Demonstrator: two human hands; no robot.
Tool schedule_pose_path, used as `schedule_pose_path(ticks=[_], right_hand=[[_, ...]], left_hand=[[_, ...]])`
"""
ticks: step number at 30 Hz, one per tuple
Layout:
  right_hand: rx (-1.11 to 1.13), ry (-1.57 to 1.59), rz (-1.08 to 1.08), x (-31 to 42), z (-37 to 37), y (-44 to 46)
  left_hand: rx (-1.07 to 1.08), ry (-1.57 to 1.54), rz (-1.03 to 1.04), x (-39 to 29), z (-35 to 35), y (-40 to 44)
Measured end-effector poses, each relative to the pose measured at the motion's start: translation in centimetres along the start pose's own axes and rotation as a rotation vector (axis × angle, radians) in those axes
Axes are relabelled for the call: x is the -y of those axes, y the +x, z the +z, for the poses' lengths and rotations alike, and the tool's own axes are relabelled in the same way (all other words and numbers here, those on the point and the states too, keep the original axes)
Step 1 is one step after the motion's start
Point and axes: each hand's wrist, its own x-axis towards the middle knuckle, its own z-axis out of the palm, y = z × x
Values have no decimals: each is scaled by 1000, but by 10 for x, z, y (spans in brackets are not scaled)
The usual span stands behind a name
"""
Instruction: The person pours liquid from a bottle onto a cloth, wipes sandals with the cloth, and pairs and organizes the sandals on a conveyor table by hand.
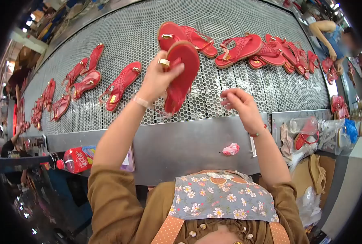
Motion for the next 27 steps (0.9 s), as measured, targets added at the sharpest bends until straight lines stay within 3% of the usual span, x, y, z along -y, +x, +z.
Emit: schedule_pose_path(ticks=[1, 2, 3, 6, 9, 16, 22, 27], right_hand=[[-43, 46, -43, 5, 1, 3], [-86, 90, -89, 14, 6, 8], [-127, 132, -138, 23, 9, 11], [33, 364, -123, 49, 27, 9], [160, 402, -69, 48, 30, 7], [123, 241, -110, 49, 44, -1], [18, -39, -279, 47, 55, 2], [-11, -118, -234, 33, 64, 6]], left_hand=[[25, 68, 204, -10, 7, -23], [114, 245, 247, -18, 5, -44], [178, 145, 182, -22, 11, -66], [307, 147, 141, -19, 24, -115], [363, -108, -121, 1, 35, -144], [256, -125, -150, 15, 38, -157], [213, -75, -140, 14, 35, -161], [119, -147, -205, 19, 28, -161]])
